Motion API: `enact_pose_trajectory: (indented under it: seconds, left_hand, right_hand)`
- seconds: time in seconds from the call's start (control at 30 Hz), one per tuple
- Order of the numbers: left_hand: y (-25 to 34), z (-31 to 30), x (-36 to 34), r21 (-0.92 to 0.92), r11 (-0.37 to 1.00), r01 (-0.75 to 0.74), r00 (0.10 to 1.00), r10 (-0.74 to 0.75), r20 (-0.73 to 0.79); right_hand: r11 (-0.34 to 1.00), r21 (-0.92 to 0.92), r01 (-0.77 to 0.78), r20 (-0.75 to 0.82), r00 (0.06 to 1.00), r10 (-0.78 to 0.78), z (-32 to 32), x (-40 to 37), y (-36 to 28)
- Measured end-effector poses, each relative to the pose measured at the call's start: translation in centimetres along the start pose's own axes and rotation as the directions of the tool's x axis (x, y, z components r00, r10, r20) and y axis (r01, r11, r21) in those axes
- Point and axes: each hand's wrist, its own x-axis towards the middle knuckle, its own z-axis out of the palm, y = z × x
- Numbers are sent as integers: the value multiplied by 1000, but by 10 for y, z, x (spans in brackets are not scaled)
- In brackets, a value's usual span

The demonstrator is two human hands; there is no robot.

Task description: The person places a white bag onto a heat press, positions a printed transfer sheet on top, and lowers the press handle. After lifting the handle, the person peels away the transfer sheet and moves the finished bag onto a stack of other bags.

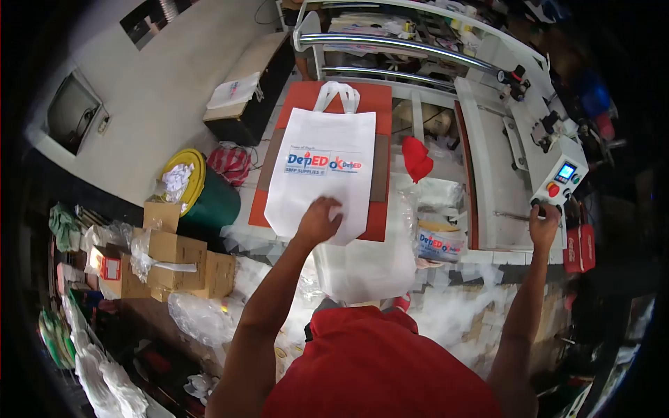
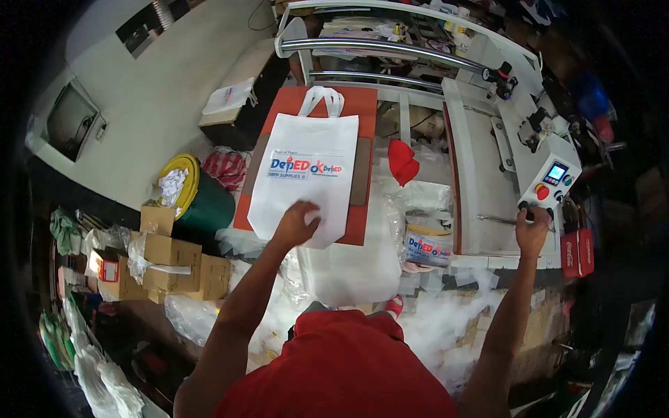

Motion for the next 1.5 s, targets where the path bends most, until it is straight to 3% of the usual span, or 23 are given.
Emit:
enact_pose_trajectory:
  seconds: [0.23, 0.3, 0.37, 0.43, 0.53, 0.63, 0.67, 0.8, 0.87, 0.9, 0.93, 0.97, 1.0, 1.03, 1.07, 1.1, 1.13, 1.23, 1.27, 1.37, 1.4, 1.43, 1.5]
  left_hand:
    - [-12, 26, 100, 338, 935, -109, 989, 135, -56]
    - [-17, 32, 110, 381, 917, -120, 990, 141, -26]
    - [-19, 33, 120, 414, 908, -66, 998, 64, 19]
    - [-21, 19, 127, 364, 931, 8, 999, 9, -44]
    - [-77, -9, 125, 170, 976, 135, 940, -72, -333]
    - [-192, -70, 87, 55, 833, 551, 763, -475, -438]
    - [-202, -98, 64, 52, 700, 712, 614, -585, -530]
    - [-322, -147, -105, 125, 519, 846, 466, -603, -648]
    - [-313, -145, -176, 215, 248, 945, 327, -773, -543]
    - [-330, -128, -224, 342, 266, 901, 418, -741, -526]
    - [-406, -92, -299, 299, 241, 923, 362, -804, -471]
    - [-373, -78, -321, 366, 87, 926, 254, -862, -439]
    - [-343, -52, -351, 637, 133, 759, 561, -630, -537]
    - [-376, -47, -394, 752, 518, 408, 563, -791, 240]
    - [-340, -31, -395, 667, 480, 570, 420, -868, 266]
    - [-309, -23, -387, 635, 627, 451, 371, -779, 505]
    - [-293, -10, -385, 540, 607, 583, 276, -773, 571]
    - [-217, -12, -327, 453, 620, 640, 116, -662, 741]
    - [-214, -8, -315, 391, 760, 518, 273, -581, 767]
    - [-203, -12, -266, 270, 838, 474, 439, -491, 753]
    - [-197, -18, -244, 243, 841, 484, 446, -476, 758]
    - [-187, -29, -224, 216, 841, 495, 454, -463, 761]
    - [-168, -42, -196, 184, 889, 419, 559, -412, 720]
  right_hand:
    - [995, -44, -89, -25, 996, 88, 11, -2, 29]
    - [963, 6, -270, 140, 954, 266, 0, 2, 12]
    - [958, -253, -131, -234, 970, 71, -1, 7, -50]
    - [959, -183, -219, -254, 952, 169, 8, -24, -102]
    - [905, 295, -305, 41, 951, 307, 56, -98, -186]
    - [807, 298, -509, 384, 838, 387, 133, -169, -221]
    - [869, 206, -450, 407, 847, 341, 165, -199, -217]
    - [817, -6, -576, 610, 646, 460, 208, -238, -225]
    - [773, -110, -625, 760, 448, 471, 217, -243, -218]
    - [773, -106, -626, 765, 445, 466, 220, -246, -212]
    - [719, -99, -688, 783, 392, 483, 222, -250, -206]
    - [661, -95, -744, 799, 339, 496, 225, -252, -204]
    - [607, -80, -791, 781, 329, 531, 220, -245, -212]
    - [609, -79, -790, 780, 331, 531, 221, -249, -216]
    - [701, -82, -708, 748, 422, 513, 226, -259, -217]
    - [782, -90, -617, 713, 508, 483, 229, -266, -218]
    - [747, -150, -647, 846, 306, 436, 222, -253, -222]
    - [703, -98, -704, 754, 409, 514, 235, -264, -220]
    - [681, -73, -729, 692, 455, 561, 230, -270, -214]
    - [736, -18, -677, 724, 499, 476, 208, -258, -205]
    - [867, 74, -492, 658, 678, 328, 195, -254, -204]
    - [867, 62, -494, 646, 683, 342, 183, -246, -199]
    - [714, -84, -695, 795, 385, 468, 157, -216, -196]
